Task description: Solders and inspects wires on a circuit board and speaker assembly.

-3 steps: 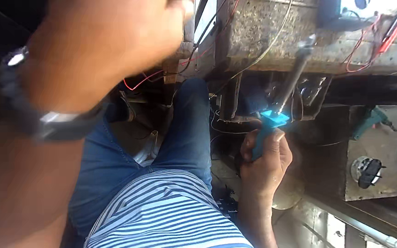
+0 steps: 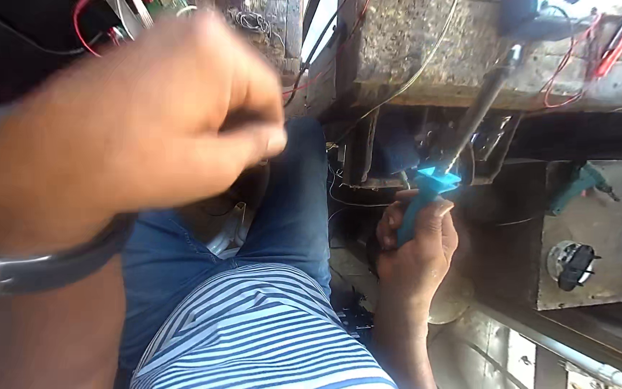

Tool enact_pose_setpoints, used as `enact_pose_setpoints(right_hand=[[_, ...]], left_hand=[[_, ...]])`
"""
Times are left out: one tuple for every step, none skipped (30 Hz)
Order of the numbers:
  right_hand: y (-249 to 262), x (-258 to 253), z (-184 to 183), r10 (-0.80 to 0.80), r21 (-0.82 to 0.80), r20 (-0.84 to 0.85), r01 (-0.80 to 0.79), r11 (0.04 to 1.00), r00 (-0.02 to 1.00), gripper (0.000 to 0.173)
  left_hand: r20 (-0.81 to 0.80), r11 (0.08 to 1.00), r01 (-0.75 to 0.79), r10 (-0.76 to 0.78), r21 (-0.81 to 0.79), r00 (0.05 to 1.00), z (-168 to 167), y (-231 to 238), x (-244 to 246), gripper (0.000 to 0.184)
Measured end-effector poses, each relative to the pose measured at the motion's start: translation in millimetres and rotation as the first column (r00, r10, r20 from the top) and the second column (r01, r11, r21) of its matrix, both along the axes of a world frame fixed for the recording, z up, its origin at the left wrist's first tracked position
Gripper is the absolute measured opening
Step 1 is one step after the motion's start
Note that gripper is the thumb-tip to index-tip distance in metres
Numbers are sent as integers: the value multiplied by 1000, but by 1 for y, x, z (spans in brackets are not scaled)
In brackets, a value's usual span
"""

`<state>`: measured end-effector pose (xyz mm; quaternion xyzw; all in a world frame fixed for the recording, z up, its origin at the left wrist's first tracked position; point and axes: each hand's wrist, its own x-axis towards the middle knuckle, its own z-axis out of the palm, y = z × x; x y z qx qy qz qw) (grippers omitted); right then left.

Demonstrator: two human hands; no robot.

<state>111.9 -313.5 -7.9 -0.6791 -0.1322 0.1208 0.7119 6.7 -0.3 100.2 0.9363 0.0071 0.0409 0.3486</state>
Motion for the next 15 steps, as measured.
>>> enact_pose_setpoints(right_hand=[[1, 1, -1, 8, 7, -9, -8, 1000, 1000, 37], [2, 2, -3, 20, 29, -14, -19, 999, 1000, 34], [2, 2, -5, 34, 64, -21, -33, 997, 999, 29], [1, 1, -6, 52, 85, -29, -50, 995, 998, 23], [0, -2, -9, 68, 95, -39, -64, 993, 997, 18], [-1, -6, -12, 79, 82, -53, -75, 994, 995, 17], [-3, -11, -16, 92, 51, -73, -88, 995, 993, 19], [-5, -17, -23, 117, 14, -90, -116, 993, 989, 20], [-8, -24, -31, 153, -20, -110, -156, 988, 982, 18], [-11, -32, -40, 190, -45, -136, -198, 979, 972, 17], [-13, -39, -49, 224, -71, -168, -238, 969, 960, 16], [-14, -47, -59, 249, -96, -201, -272, 958, 948, 17], [-14, -53, -67, 261, -119, -225, -293, 949, 939, 17], [-11, -59, -76, 264, -139, -239, -302, 943, 934, 18], [-8, -64, -84, 255, -161, -237, -297, 941, 937, 18]], left_hand=[[-49, 995, 64, -68, -74, 996, -16, 0, -11, 20], [-134, 993, 70, -82, -93, 988, -34, 1, -21, 21], [-248, 999, 28, -37, -38, 968, -55, 2, -30, 24], [-389, 998, -32, 52, 58, 920, -76, 3, -36, 27], [-526, 983, -85, 160, 165, 835, -96, 4, -39, 26], [-625, 961, -115, 251, 250, 739, -117, 5, -41, 24], [-688, 947, -127, 302, 295, 660, -135, 6, -44, 23], [-721, 943, -134, 321, 306, 614, -149, 9, -48, 24], [-728, 943, -137, 323, 304, 604, -157, 11, -54, 26], [-718, 946, -147, 314, 287, 621, -156, 11, -63, 28], [-674, 952, -176, 302, 250, 675, -146, 11, -75, 30], [-593, 957, -217, 290, 193, 751, -132, 11, -92, 31], [-482, 957, -266, 290, 120, 826, -116, 14, -114, 32], [-368, 942, -330, 329, 62, 870, -103, 20, -141, 34], [-263, 902, -432, 415, -10, 871, -95, 29, -171, 36]])
